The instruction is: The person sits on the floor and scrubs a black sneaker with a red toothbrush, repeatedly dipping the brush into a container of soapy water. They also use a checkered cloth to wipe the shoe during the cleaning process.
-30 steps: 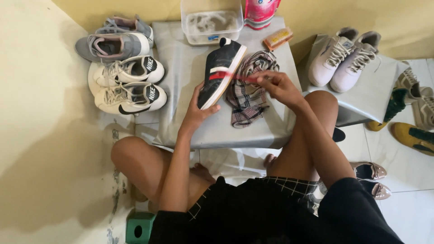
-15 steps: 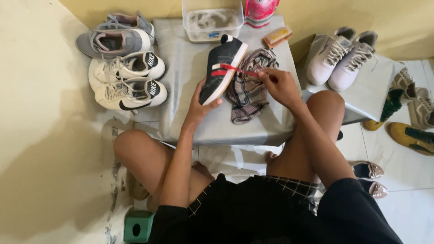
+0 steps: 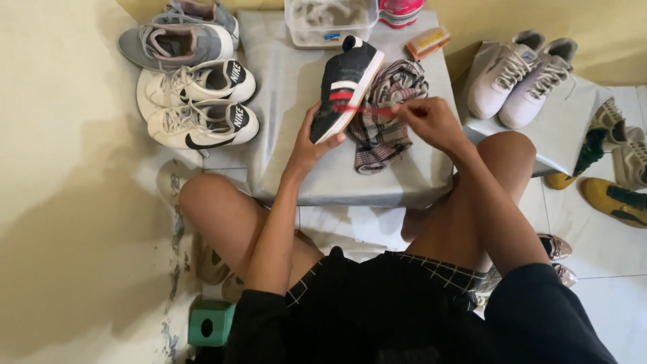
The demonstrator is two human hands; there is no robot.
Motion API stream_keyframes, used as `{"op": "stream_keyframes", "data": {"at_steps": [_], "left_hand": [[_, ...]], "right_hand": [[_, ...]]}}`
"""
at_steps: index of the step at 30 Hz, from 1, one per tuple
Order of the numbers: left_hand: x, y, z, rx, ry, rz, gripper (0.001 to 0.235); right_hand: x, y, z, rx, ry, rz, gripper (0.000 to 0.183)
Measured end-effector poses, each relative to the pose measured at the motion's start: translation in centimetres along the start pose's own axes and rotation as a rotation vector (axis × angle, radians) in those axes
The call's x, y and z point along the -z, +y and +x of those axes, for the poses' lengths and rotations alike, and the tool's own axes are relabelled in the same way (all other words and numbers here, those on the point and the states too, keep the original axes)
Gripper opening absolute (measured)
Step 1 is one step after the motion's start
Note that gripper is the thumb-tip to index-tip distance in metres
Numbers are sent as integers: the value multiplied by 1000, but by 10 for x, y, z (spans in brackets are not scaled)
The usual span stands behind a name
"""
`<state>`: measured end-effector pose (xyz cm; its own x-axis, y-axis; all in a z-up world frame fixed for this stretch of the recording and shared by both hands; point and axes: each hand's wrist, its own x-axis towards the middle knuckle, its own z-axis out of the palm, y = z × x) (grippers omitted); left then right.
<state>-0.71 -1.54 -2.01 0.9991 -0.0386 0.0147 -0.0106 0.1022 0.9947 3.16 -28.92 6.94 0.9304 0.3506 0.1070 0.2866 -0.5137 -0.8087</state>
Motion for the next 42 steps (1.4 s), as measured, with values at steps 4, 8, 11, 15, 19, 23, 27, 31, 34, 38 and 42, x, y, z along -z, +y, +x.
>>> {"op": "stream_keyframes", "data": {"at_steps": [4, 8, 11, 15, 19, 23, 27, 31, 34, 38, 42], "left_hand": [[1, 0, 3, -1, 8, -1, 95], [2, 6, 3, 41, -1, 12, 92], [-3, 10, 2, 41, -2, 22, 93], [-4, 12, 1, 42, 12, 54, 93], [-4, 11, 1, 57, 1, 71, 95], [-4, 12, -4, 46, 10, 39, 96], [-8, 16, -7, 40, -2, 50, 98], [-7, 21, -7, 50, -8, 97, 100], [-8, 11, -7, 15, 9, 116, 104], [-10, 1, -5, -44, 37, 105, 107], [-13, -2, -5, -43, 59, 93, 104]], "right_hand": [[-3, 32, 7, -23, 197, -150, 24], [-3, 19, 5, -37, 94, -53, 31], [1, 25, 14, -69, 212, -107, 21], [2, 11, 14, -61, 104, 4, 25], [11, 21, 18, -74, 117, -18, 26], [11, 6, 14, -42, 62, -27, 19], [16, 23, 14, -46, 112, -112, 18], [11, -2, 13, -19, 56, -48, 20], [12, 3, 14, 9, 77, -81, 21], [5, -6, 0, 76, 32, -163, 18], [6, 8, -5, 54, 54, -147, 22]]}}
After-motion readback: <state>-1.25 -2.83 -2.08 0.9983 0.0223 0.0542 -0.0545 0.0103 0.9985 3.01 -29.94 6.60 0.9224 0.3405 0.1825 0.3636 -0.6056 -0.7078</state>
